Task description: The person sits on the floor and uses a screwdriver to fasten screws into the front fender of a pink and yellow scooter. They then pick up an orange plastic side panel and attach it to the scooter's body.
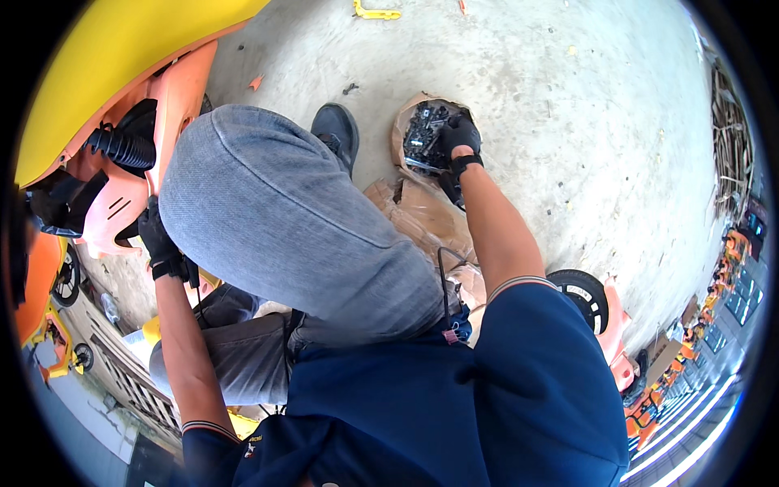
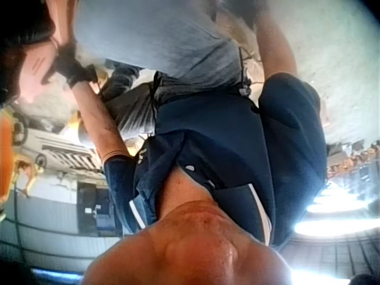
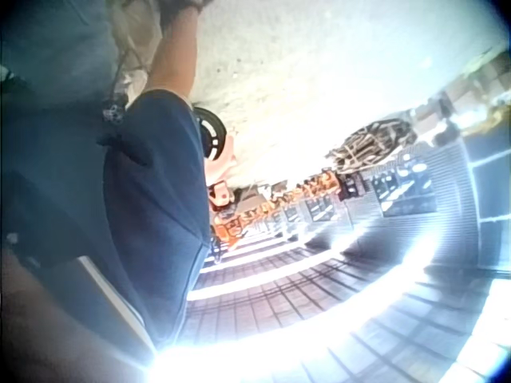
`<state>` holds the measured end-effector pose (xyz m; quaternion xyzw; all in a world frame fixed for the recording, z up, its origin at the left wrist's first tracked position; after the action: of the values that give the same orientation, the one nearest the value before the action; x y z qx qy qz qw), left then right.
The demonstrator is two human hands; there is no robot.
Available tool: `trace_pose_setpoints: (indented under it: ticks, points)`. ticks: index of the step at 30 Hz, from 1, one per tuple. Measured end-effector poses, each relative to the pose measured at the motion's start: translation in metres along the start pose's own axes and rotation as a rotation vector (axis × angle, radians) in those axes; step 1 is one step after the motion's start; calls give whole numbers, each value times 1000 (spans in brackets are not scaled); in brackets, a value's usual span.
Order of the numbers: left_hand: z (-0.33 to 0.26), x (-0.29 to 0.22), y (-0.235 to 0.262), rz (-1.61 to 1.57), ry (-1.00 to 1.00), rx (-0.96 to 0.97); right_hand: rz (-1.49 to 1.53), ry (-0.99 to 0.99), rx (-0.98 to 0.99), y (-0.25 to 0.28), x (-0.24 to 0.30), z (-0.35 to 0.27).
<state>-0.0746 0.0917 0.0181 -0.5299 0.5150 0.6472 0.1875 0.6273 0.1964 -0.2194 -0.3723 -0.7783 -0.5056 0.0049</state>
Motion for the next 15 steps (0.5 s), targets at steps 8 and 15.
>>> trace_pose_setpoints:
  ticks: [8,15]
  points:
    - [-3,-5,0,-22,126,-32,-317,64,-38,18,40,-6]
    - [-7,-9,-5,-137,123,-57,294,-93,176,2,6,-16]
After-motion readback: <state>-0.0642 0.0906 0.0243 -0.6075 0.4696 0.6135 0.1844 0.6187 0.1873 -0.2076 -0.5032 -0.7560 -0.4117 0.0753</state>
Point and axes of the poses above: each hand's wrist, its own z-axis towards the middle knuckle, its own y-axis out of the back of the hand, x = y × z, the point moved 10 cm from there along z, towards the middle knuckle, and after that the axes turned 7 degrees about -z, right-handed, at the moved point
